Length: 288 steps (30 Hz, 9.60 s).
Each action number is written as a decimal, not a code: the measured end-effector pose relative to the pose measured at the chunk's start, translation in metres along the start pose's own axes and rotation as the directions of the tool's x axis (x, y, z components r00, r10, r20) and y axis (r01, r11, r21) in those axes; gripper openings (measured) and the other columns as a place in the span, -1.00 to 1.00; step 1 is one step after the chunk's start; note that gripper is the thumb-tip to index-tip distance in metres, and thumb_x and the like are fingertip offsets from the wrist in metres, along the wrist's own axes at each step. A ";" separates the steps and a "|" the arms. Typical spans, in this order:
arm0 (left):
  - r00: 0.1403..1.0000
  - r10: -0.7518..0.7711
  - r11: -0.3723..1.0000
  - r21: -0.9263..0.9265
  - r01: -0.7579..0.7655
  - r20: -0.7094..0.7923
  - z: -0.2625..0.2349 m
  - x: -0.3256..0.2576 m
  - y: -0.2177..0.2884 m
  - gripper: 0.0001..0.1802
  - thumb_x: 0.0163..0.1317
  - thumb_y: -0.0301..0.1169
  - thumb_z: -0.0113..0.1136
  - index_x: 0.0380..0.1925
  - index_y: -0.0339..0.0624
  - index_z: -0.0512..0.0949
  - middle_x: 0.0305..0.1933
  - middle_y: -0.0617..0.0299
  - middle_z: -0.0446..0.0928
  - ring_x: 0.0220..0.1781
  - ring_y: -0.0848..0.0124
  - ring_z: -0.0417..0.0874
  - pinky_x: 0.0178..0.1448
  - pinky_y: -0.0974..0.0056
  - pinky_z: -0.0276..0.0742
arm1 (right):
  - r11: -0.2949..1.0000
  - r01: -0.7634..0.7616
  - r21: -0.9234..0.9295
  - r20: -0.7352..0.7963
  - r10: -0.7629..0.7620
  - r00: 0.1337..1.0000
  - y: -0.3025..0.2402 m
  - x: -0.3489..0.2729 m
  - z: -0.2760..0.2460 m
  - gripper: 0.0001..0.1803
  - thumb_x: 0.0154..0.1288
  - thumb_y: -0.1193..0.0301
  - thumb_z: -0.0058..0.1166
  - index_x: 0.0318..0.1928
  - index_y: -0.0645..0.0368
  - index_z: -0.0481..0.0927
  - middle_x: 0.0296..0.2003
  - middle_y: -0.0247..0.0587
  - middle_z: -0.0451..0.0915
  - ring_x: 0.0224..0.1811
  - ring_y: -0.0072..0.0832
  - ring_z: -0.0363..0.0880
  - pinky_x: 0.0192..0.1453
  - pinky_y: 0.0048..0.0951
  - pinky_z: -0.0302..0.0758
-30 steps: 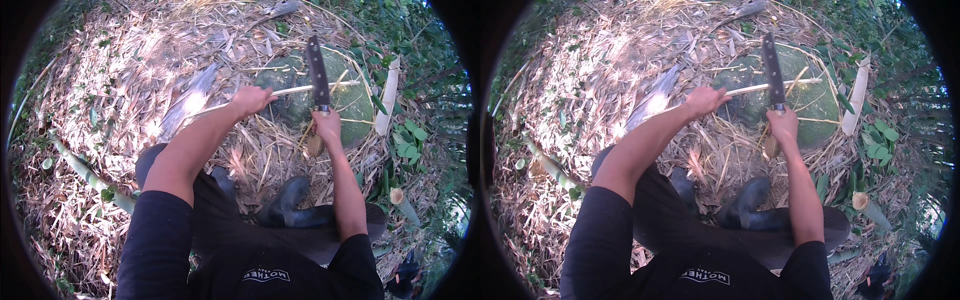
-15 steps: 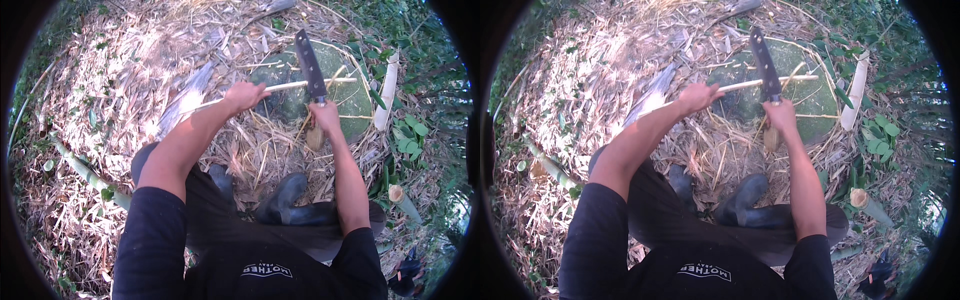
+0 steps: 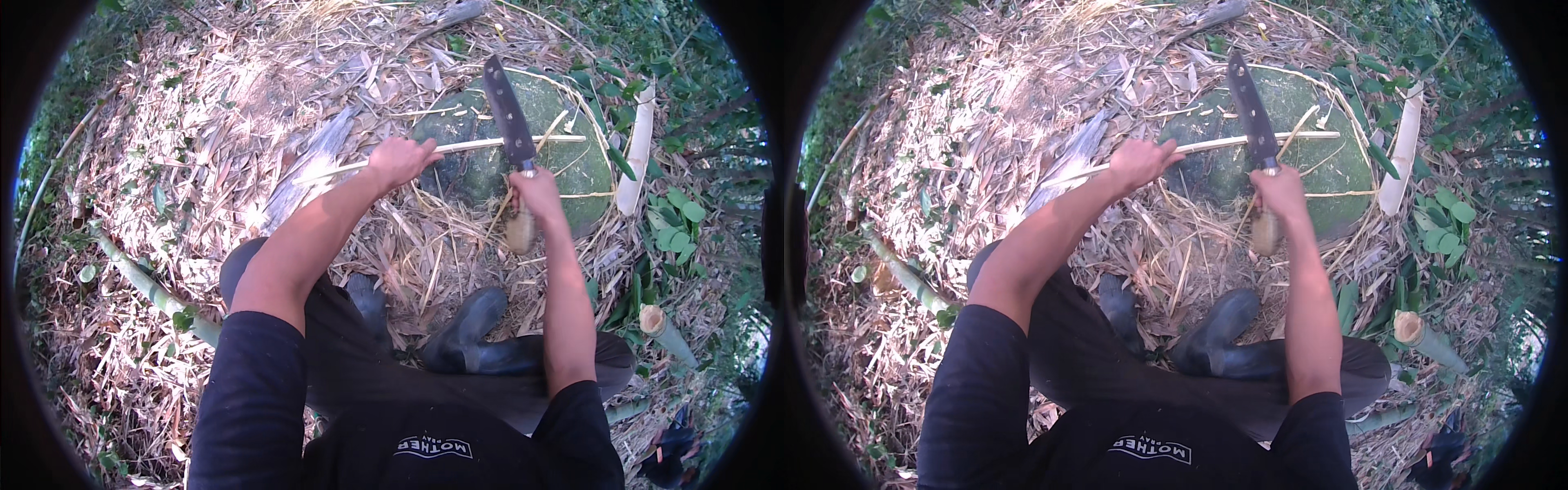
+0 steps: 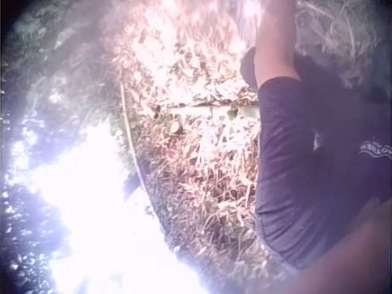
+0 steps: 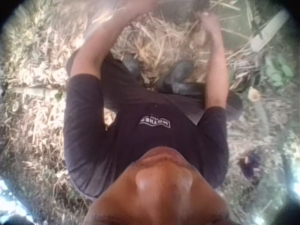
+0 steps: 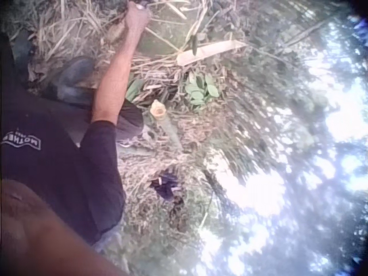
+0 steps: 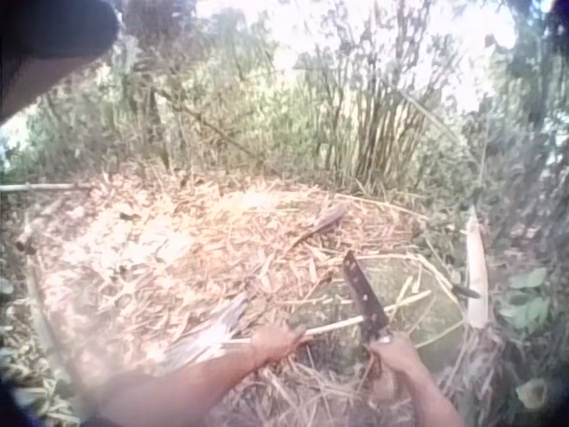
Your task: The person sits on the ground in a bamboo grove and uses a machete to shave a long piece of bamboo. They repeatedly scrape the blade along the bamboo to remove the outer layer and thin the stick, creating a pile of shavings on the ground.
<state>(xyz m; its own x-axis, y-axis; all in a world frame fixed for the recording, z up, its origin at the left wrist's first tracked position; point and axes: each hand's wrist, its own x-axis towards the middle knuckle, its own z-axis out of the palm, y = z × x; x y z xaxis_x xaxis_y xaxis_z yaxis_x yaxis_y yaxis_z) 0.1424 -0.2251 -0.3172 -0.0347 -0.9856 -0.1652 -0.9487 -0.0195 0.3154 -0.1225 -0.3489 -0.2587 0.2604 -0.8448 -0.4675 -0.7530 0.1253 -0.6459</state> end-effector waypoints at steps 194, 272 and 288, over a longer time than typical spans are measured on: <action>0.982 -0.179 0.944 -0.271 0.187 0.056 -0.011 0.004 0.025 -0.41 0.56 0.14 -0.29 -0.05 -0.18 0.47 -0.35 -0.21 0.66 -0.23 -0.21 0.71 -0.07 -0.22 0.60 | 0.762 0.240 -0.601 -0.132 -0.391 0.911 -0.047 -0.021 0.010 -0.68 0.12 0.27 0.30 -0.24 0.26 0.61 -0.44 0.13 0.68 -0.28 0.04 0.74 -0.15 -0.05 0.62; 0.988 -0.143 0.963 -0.224 0.153 0.059 -0.018 0.018 0.031 -0.39 0.54 0.15 -0.24 -0.09 -0.16 0.58 -0.32 -0.14 0.70 -0.17 -0.13 0.74 -0.07 -0.16 0.64 | 0.898 0.096 -0.429 -0.134 -0.168 0.977 -0.047 -0.016 -0.010 -0.68 0.09 0.34 0.23 -0.18 0.30 0.66 -0.40 0.22 0.69 -0.25 0.03 0.74 -0.08 -0.06 0.62; 0.991 -0.127 0.968 -0.223 0.116 -0.038 -0.009 0.019 0.035 -0.39 0.54 0.13 -0.23 -0.16 -0.23 0.53 -0.47 -0.15 0.66 -0.31 -0.16 0.74 -0.21 -0.17 0.65 | 0.978 0.062 -0.199 -0.208 -0.104 0.973 -0.025 -0.004 -0.001 -0.74 0.09 0.31 0.26 -0.35 0.28 0.61 -0.51 -0.02 0.66 -0.44 -0.22 0.68 -0.25 -0.18 0.56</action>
<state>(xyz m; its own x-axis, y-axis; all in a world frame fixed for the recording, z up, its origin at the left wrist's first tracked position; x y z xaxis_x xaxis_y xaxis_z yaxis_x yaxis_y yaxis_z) 0.1112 -0.2459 -0.3010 0.0983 -0.9808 -0.1682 -0.8525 -0.1702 0.4943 -0.1054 -0.3492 -0.2403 0.2064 -0.9427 -0.2621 -0.8407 -0.0338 -0.5404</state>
